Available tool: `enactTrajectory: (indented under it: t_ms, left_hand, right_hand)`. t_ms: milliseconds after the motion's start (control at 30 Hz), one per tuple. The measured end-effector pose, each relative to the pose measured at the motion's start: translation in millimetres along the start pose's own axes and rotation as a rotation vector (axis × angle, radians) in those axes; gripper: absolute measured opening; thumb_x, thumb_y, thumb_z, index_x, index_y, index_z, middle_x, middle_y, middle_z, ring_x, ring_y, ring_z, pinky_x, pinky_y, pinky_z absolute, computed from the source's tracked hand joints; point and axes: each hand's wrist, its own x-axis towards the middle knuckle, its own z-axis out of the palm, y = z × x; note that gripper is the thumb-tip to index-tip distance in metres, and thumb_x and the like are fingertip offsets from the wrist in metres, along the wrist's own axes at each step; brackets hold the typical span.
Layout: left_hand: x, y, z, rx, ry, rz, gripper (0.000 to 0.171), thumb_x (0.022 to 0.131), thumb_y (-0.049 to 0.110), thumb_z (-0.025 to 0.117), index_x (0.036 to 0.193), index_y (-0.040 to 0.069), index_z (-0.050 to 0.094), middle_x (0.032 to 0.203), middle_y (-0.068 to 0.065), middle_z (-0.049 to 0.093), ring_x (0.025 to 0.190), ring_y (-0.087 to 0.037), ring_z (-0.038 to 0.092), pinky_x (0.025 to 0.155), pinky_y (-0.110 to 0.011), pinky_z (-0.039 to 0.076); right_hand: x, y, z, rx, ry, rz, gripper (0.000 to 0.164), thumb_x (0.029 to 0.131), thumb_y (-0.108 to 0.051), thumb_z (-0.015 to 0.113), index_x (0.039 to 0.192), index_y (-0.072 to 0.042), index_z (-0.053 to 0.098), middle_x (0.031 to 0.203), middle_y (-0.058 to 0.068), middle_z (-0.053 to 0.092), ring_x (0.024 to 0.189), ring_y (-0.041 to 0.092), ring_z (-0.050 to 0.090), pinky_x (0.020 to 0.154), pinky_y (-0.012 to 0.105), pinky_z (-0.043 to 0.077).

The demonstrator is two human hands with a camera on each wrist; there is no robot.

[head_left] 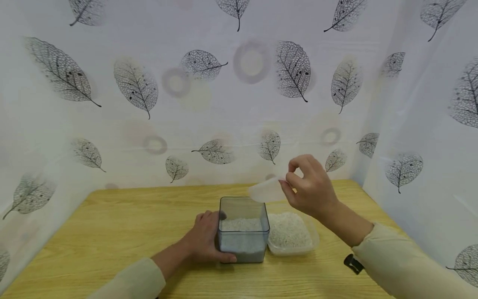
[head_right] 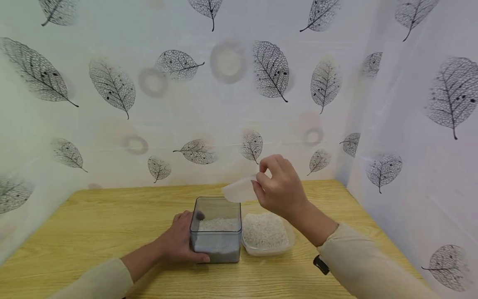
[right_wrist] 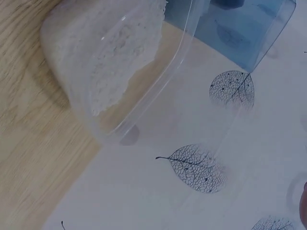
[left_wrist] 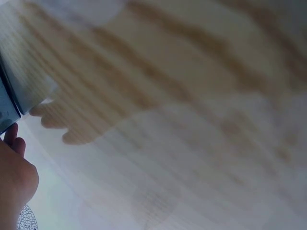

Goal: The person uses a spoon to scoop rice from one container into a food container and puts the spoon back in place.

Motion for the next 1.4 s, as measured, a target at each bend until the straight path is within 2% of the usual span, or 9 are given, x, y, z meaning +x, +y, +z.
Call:
enactTrajectory:
  t_ms: [133, 300, 400, 533, 633, 767, 1033, 1233, 1400]
  left_hand:
    - [0.2, 0.4, -0.6, 0.006, 0.0, -0.003, 0.112, 0.062, 0.082, 0.073, 0.139, 0.006, 0.042, 0.122, -0.004, 0.054, 0.106, -0.017, 0.043, 0.105, -0.05, 0.028]
    - [-0.7, 0.6, -1.1, 0.005, 0.003, 0.002, 0.11, 0.062, 0.081, 0.074, 0.138, 0.008, 0.042, 0.118, -0.002, 0.053, 0.103, -0.016, 0.043, 0.104, -0.049, 0.029]
    - [-1.2, 0.7, -1.7, -0.004, 0.002, 0.003, 0.109, 0.062, 0.08, 0.074, 0.137, 0.008, 0.042, 0.117, -0.001, 0.053, 0.102, -0.015, 0.042, 0.102, -0.048, 0.029]
    - [-0.8, 0.9, -2.0, -0.006, -0.006, 0.001, 0.109, 0.063, 0.081, 0.073, 0.138, 0.008, 0.042, 0.118, -0.001, 0.053, 0.101, -0.015, 0.041, 0.101, -0.048, 0.029]
    - [-0.5, 0.8, -2.5, -0.007, -0.009, 0.003, 0.109, 0.063, 0.081, 0.073, 0.138, 0.008, 0.041, 0.119, -0.002, 0.053, 0.102, -0.015, 0.042, 0.101, -0.048, 0.03]
    - [-0.7, 0.6, -3.8, -0.016, -0.011, 0.005, 0.108, 0.063, 0.078, 0.075, 0.138, 0.008, 0.042, 0.119, -0.002, 0.053, 0.103, -0.016, 0.043, 0.102, -0.049, 0.029]
    - [-1.0, 0.4, -4.8, -0.037, -0.006, 0.01, 0.109, 0.062, 0.077, 0.077, 0.138, 0.006, 0.043, 0.118, -0.003, 0.053, 0.104, -0.017, 0.044, 0.104, -0.05, 0.029]
    - [-0.7, 0.0, -3.8, -0.028, 0.01, 0.017, 0.108, 0.061, 0.077, 0.077, 0.136, 0.006, 0.044, 0.117, -0.002, 0.054, 0.103, -0.016, 0.044, 0.103, -0.048, 0.03]
    - [-1.0, 1.8, -4.1, -0.026, 0.011, 0.02, 0.109, 0.061, 0.077, 0.077, 0.136, 0.005, 0.044, 0.116, -0.002, 0.054, 0.102, -0.016, 0.043, 0.102, -0.048, 0.03]
  right_hand:
    - [8.5, -13.9, 13.1, 0.003, -0.039, -0.117, 0.031, 0.091, -0.011, 0.052, 0.061, -0.007, 0.055, 0.086, 0.011, 0.053, 0.081, 0.031, 0.052, 0.069, 0.043, 0.046]
    - [12.7, -30.3, 30.1, -0.075, -0.142, -0.255, 0.04, 0.099, -0.006, 0.044, 0.061, -0.011, 0.054, 0.086, 0.007, 0.053, 0.082, 0.025, 0.052, 0.072, 0.037, 0.045]
    - [15.0, -39.1, 37.3, -0.152, -0.229, -0.319, 0.043, 0.102, -0.004, 0.043, 0.062, -0.013, 0.056, 0.087, 0.006, 0.055, 0.082, 0.024, 0.051, 0.074, 0.035, 0.043]
    - [18.5, -48.7, 41.2, -0.213, -0.419, -0.359, 0.039, 0.101, -0.011, 0.053, 0.064, -0.016, 0.063, 0.093, 0.005, 0.057, 0.085, 0.022, 0.048, 0.077, 0.035, 0.04]
    - [21.5, -54.3, 41.8, -0.214, -0.586, -0.311, 0.036, 0.098, -0.018, 0.062, 0.062, -0.019, 0.063, 0.093, 0.002, 0.055, 0.086, 0.021, 0.043, 0.078, 0.035, 0.036]
    - [26.0, -58.7, 43.0, -0.135, -0.79, -0.157, 0.035, 0.096, -0.021, 0.065, 0.061, -0.02, 0.058, 0.091, -0.001, 0.049, 0.086, 0.02, 0.035, 0.077, 0.036, 0.03]
    - [29.7, -62.4, 50.0, 0.08, -1.058, 0.118, 0.033, 0.088, -0.013, 0.061, 0.057, -0.02, 0.052, 0.108, 0.001, 0.046, 0.096, 0.022, 0.034, 0.074, 0.037, 0.026]
    - [29.9, -68.2, 51.5, 0.157, -1.118, 0.247, 0.03, 0.084, -0.008, 0.058, 0.057, -0.018, 0.052, 0.108, 0.0, 0.047, 0.096, 0.021, 0.036, 0.076, 0.039, 0.026]
    - [25.3, -72.7, 52.4, 0.223, -1.067, 0.346, 0.03, 0.08, -0.005, 0.057, 0.053, -0.016, 0.053, 0.11, 0.002, 0.052, 0.1, 0.022, 0.042, 0.079, 0.042, 0.028]
